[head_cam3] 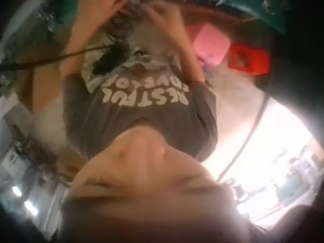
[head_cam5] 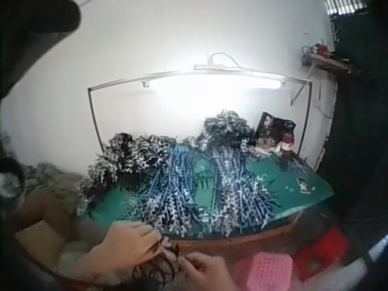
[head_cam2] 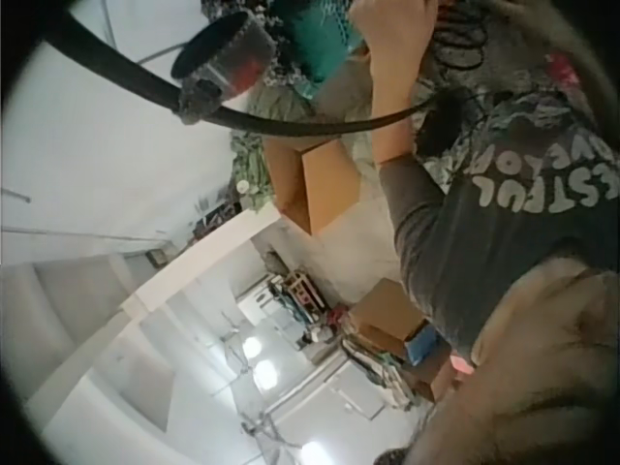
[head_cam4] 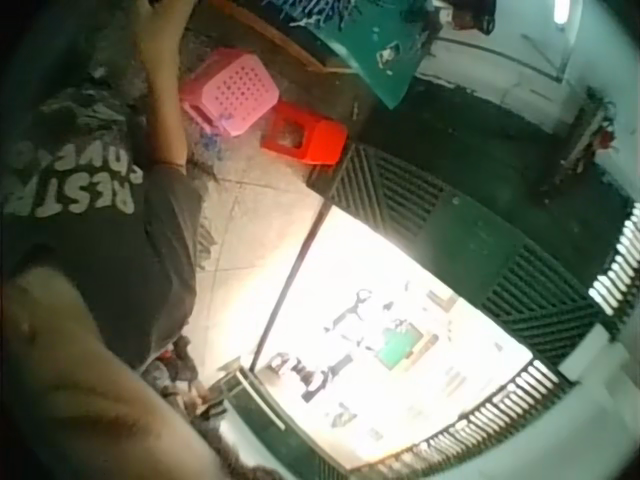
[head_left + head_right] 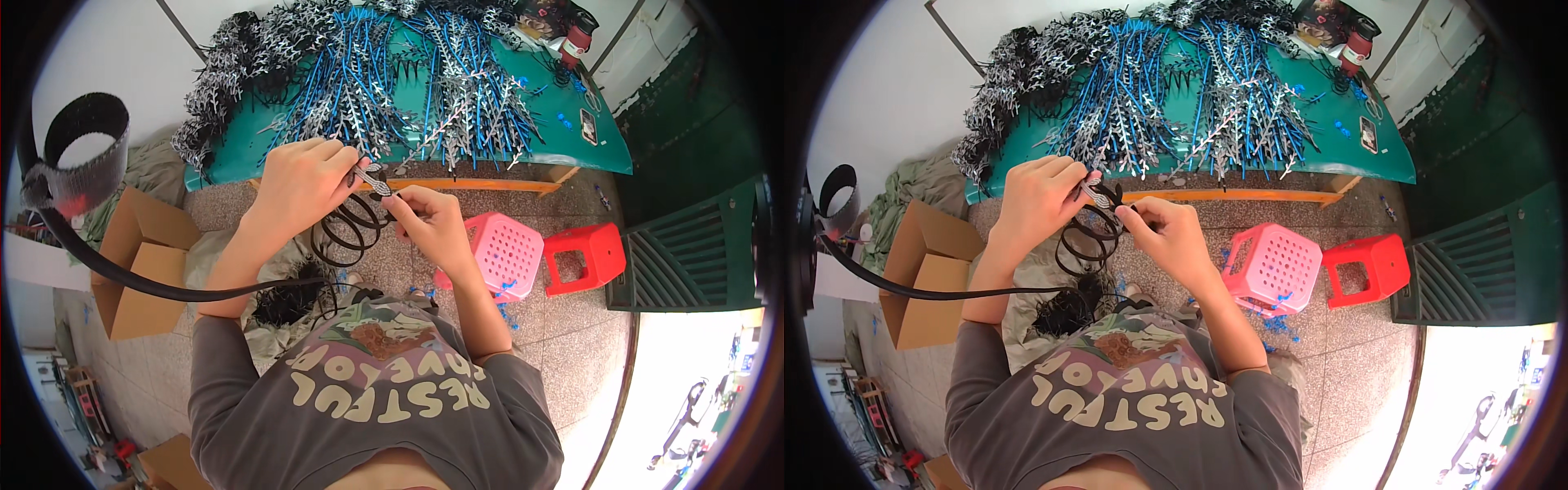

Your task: The person assembles spiral shoe straps by hand, trimming straps with scissors and wrapping decorative rhinestone bands around the coiled straps.

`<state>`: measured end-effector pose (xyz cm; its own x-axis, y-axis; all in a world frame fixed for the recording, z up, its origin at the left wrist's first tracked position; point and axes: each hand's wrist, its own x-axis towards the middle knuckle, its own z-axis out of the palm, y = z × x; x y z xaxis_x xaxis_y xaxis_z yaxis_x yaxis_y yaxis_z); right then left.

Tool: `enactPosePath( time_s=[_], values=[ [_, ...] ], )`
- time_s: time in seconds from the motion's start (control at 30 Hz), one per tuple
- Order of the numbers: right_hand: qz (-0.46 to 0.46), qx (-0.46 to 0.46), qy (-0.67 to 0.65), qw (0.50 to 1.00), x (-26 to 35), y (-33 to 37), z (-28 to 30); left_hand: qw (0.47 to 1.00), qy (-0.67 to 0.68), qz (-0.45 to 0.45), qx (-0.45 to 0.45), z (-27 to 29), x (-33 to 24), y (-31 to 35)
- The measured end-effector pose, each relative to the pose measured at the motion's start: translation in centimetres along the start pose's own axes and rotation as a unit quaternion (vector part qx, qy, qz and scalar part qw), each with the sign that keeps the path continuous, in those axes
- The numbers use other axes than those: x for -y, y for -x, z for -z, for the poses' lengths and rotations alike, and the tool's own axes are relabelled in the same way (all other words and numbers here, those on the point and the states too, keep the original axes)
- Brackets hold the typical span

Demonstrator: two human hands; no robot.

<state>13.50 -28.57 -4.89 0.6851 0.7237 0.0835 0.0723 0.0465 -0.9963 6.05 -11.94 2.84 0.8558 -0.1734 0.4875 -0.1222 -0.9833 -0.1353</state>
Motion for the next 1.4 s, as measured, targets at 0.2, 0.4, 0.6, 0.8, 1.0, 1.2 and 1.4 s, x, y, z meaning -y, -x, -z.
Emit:
enactPosePath(
  time_s=[0.2, 0.4, 0.6, 0.8, 1.0, 1.2, 1.4],
  values=[
    [0.011, 0.057, -0.068, 0.996, -1.4, -0.6, -0.2, 0.988, 0.134, -0.042, 0.07, 1.5, -0.2, -1.0],
    [-0.037, 0.116, -0.147, 0.982, -0.3, -0.7, 0.2, 0.834, 0.47, 0.122, 0.263, 0.2, 4.9, -0.4],
    [-0.014, 0.109, -0.217, 0.97, 0.0, -1.7, -0.1, 0.827, 0.496, 0.115, 0.241, -2.8, 2.2, 1.1],
    [0.009, 0.093, -0.295, 0.951, -1.3, -1.8, -1.1, 0.815, 0.546, 0.183, 0.063, -3.4, 1.0, 2.1],
    [0.017, 0.155, -0.292, 0.944, -1.4, 0.4, -0.9, 0.734, 0.605, 0.308, -0.013, -3.9, 1.0, 4.3],
    [0.063, 0.076, -0.172, 0.98, 0.5, 1.3, -1.0, 0.668, 0.627, 0.368, -0.157, -2.9, 0.0, 5.0],
    [0.091, 0.052, -0.133, 0.986, 1.5, 2.1, -0.4, 0.841, 0.501, 0.157, -0.133, -1.1, 0.5, 3.8]
  ],
)
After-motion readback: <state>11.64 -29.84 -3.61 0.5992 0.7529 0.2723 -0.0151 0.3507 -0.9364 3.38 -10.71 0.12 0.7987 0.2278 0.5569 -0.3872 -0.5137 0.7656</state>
